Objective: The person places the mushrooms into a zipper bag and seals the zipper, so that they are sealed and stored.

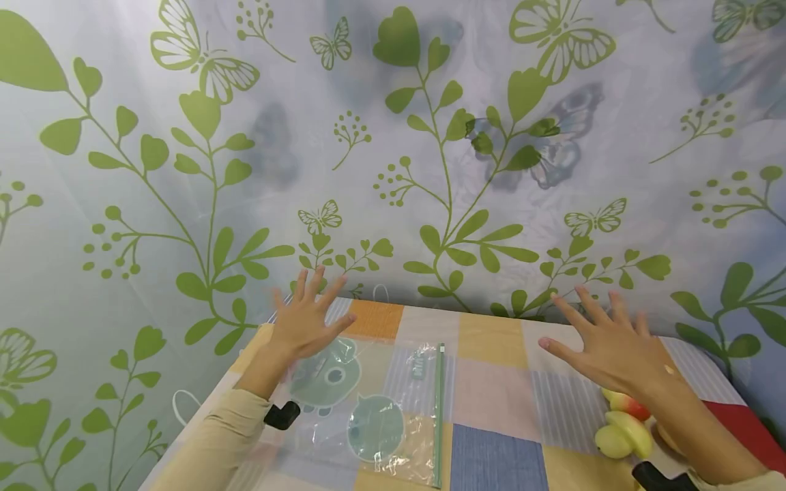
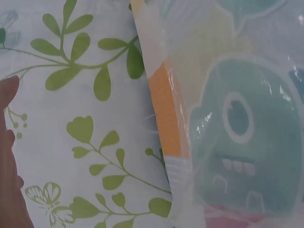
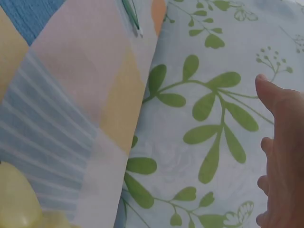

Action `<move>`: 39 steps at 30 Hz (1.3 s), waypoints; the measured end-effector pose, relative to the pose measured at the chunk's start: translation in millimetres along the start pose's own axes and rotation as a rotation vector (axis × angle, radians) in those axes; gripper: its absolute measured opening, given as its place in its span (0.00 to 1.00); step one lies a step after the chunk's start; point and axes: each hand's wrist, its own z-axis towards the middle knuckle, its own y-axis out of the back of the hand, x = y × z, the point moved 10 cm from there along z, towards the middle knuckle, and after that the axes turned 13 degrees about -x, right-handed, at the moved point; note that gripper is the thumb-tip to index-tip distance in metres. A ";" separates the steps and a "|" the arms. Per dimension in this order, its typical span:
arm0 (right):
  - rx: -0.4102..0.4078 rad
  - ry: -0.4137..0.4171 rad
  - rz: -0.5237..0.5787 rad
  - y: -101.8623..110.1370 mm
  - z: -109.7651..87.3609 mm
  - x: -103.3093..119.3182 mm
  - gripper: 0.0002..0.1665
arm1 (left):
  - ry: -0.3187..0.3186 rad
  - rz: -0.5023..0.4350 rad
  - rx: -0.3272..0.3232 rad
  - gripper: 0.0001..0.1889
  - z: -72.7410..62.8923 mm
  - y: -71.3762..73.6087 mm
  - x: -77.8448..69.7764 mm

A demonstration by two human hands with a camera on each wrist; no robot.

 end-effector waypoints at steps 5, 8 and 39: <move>-0.037 0.051 0.042 -3.6 -0.6 21.8 0.56 | -0.097 -0.075 -0.004 0.43 -5.5 -3.8 -23.3; -0.042 0.082 0.066 -6.9 -0.3 34.6 0.55 | -0.154 -0.123 -0.011 0.42 -10.8 -8.1 -35.9; -0.072 0.248 0.264 -68.9 -8.5 116.9 0.50 | -0.249 -0.348 0.310 0.49 -70.3 -98.9 -78.2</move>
